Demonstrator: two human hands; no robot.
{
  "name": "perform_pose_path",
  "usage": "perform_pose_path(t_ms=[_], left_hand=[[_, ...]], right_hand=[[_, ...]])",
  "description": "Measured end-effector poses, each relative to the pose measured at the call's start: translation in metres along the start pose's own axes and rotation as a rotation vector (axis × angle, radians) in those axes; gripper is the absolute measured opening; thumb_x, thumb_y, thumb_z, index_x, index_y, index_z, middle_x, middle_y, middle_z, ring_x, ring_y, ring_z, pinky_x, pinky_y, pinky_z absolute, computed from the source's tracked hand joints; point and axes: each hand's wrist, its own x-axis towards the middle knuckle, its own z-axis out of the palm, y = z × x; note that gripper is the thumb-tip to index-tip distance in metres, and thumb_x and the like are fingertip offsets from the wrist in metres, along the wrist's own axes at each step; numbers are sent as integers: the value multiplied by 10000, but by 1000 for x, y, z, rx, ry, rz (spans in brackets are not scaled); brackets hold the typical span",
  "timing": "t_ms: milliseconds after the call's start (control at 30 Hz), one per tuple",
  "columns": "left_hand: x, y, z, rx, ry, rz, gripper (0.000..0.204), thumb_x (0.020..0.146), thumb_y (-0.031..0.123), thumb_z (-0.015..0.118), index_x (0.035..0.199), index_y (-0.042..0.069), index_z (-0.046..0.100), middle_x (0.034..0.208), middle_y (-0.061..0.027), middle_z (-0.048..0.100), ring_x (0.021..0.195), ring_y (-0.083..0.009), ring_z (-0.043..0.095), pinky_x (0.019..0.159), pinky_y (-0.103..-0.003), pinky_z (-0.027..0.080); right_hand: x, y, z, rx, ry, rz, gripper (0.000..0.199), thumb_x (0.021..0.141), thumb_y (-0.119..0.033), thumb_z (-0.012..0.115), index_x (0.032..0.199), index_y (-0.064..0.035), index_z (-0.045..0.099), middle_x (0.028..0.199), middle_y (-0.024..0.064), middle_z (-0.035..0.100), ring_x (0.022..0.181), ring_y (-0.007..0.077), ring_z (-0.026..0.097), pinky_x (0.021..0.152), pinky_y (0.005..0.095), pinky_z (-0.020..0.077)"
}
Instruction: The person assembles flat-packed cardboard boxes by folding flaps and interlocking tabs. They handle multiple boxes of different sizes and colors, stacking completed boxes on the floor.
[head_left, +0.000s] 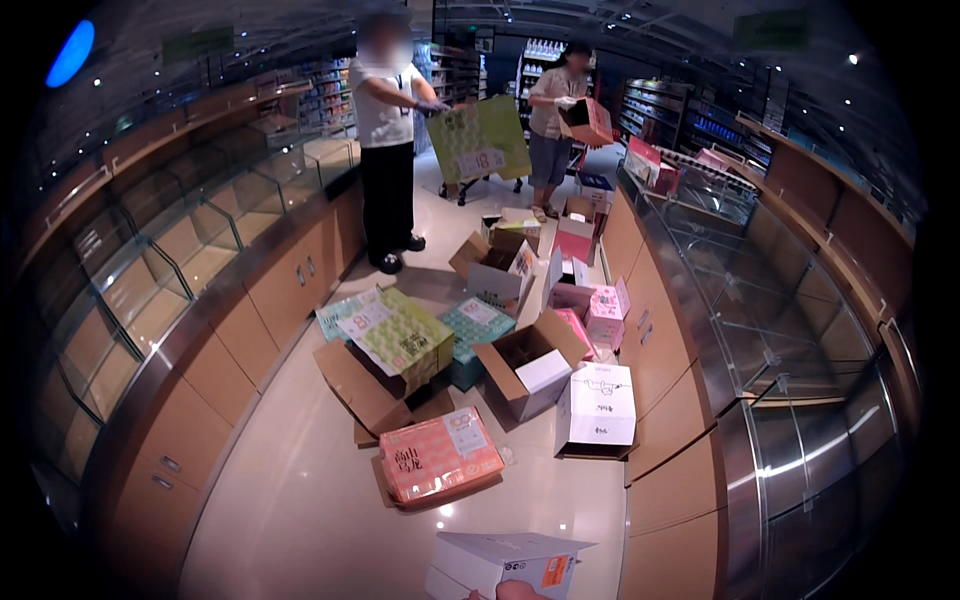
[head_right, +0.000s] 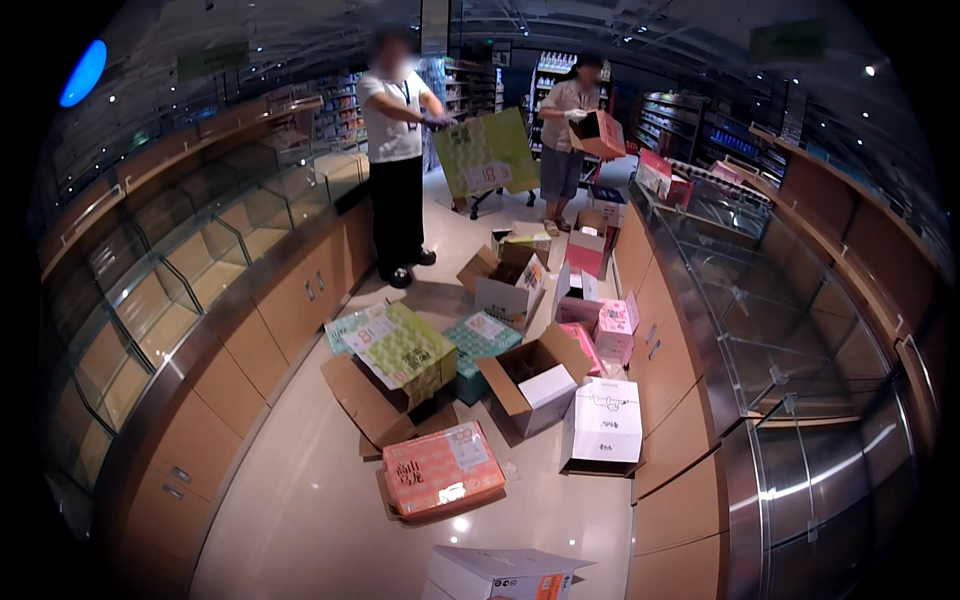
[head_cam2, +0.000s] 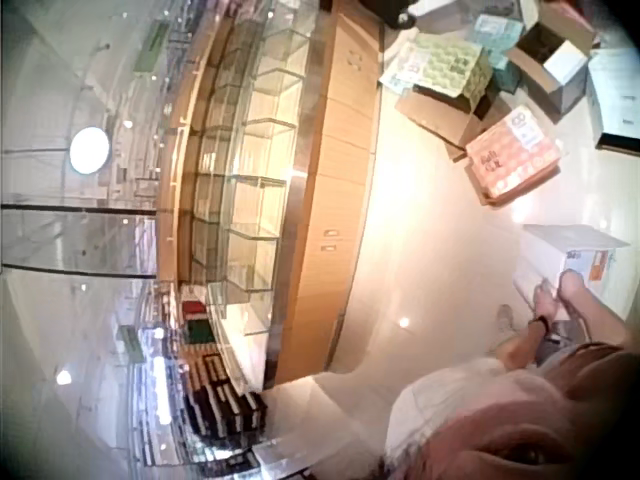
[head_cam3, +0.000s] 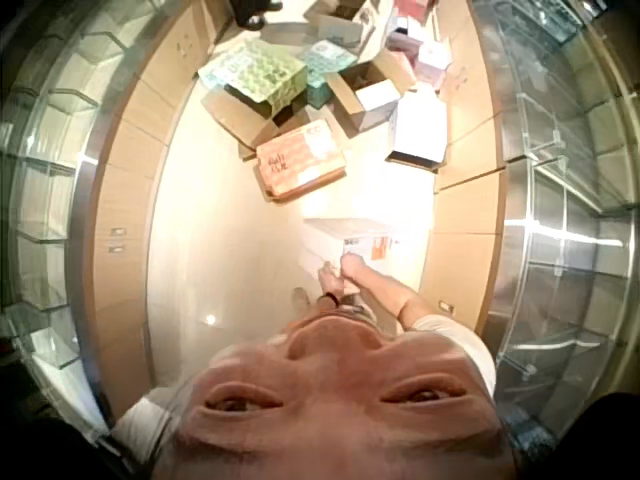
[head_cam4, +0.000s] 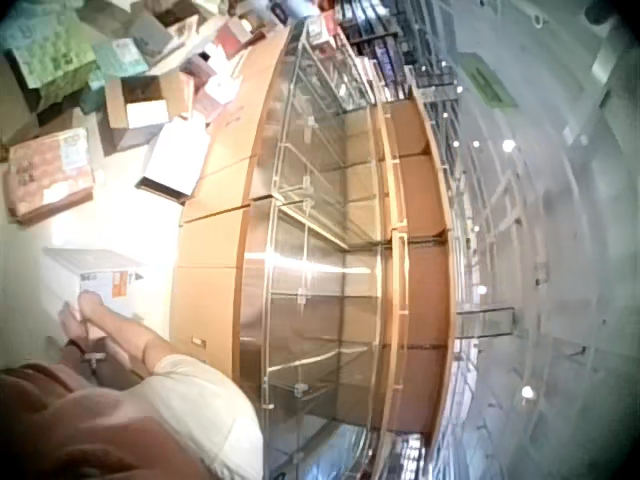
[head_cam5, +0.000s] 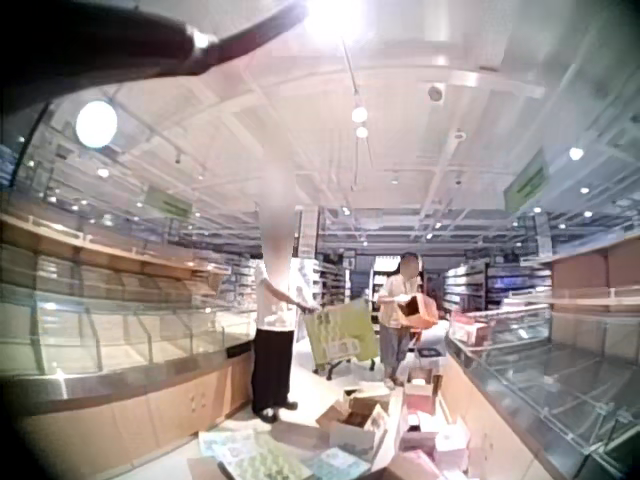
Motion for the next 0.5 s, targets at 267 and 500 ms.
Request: perform_pose_path(t_ms=[267, 500], left_hand=[[-78, 118, -209, -110, 87, -108, 501, 755, 254, 552, 1204, 58, 446, 1045, -217, 538, 910, -376, 548, 810, -439, 443], [-86, 212, -380, -1, 113, 518, 291, 832, 158, 431, 1079, 54, 544, 1065, -186, 545, 1034, -334, 474, 905, -425, 347]], right_hand=[[-81, -135, -153, -87, -157, -223, 237, 590, -261, 665, 729, -69, 670, 792, 175, 636, 726, 328, 609, 680, 395, 488], [-165, -197, -287, 222, 212, -153, 403, 776, -321, 570, 1040, -18, 590, 987, 220, 608, 924, 368, 570, 817, 399, 439]])
